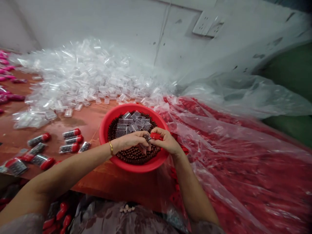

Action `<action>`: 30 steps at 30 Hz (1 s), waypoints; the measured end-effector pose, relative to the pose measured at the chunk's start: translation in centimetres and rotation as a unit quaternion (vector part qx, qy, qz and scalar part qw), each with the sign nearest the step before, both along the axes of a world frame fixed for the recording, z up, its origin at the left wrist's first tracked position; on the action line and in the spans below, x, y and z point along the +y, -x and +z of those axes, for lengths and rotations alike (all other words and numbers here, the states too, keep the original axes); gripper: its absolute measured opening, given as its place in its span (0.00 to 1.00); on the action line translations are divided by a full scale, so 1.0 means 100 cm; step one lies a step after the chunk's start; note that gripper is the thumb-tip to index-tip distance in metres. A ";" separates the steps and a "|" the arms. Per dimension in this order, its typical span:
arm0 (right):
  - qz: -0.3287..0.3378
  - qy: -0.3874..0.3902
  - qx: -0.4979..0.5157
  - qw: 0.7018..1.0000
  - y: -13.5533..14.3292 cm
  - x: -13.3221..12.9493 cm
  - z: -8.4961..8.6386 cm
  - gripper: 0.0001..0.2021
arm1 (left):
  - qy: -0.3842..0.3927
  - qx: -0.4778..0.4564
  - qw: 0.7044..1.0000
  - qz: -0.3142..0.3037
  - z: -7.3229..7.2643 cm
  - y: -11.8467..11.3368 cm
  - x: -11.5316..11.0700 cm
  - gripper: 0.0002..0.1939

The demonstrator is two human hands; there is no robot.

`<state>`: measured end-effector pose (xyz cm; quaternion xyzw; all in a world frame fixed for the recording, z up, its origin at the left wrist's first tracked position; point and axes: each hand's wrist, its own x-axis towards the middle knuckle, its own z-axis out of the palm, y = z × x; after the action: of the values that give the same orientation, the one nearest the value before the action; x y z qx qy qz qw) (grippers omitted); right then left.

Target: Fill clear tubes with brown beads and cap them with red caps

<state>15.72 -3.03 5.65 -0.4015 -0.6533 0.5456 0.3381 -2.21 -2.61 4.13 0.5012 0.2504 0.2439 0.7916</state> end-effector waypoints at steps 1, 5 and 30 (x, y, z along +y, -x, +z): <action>0.007 0.010 0.005 1.000 0.000 0.002 -0.002 0.14 | 0.001 0.006 1.000 0.005 0.001 -0.001 0.000 0.12; -0.061 0.053 0.073 0.994 0.004 0.008 -0.013 0.19 | -0.006 0.016 0.997 0.077 0.006 -0.001 0.003 0.12; -0.163 -0.466 -0.350 0.796 0.015 -0.021 -0.018 0.21 | -0.181 0.153 0.961 0.143 0.007 -0.003 -0.002 0.10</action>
<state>14.25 -5.11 3.85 -0.4596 -0.8271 -0.0665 0.3167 -1.89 -2.77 4.80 0.6260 0.3892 0.3164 0.5972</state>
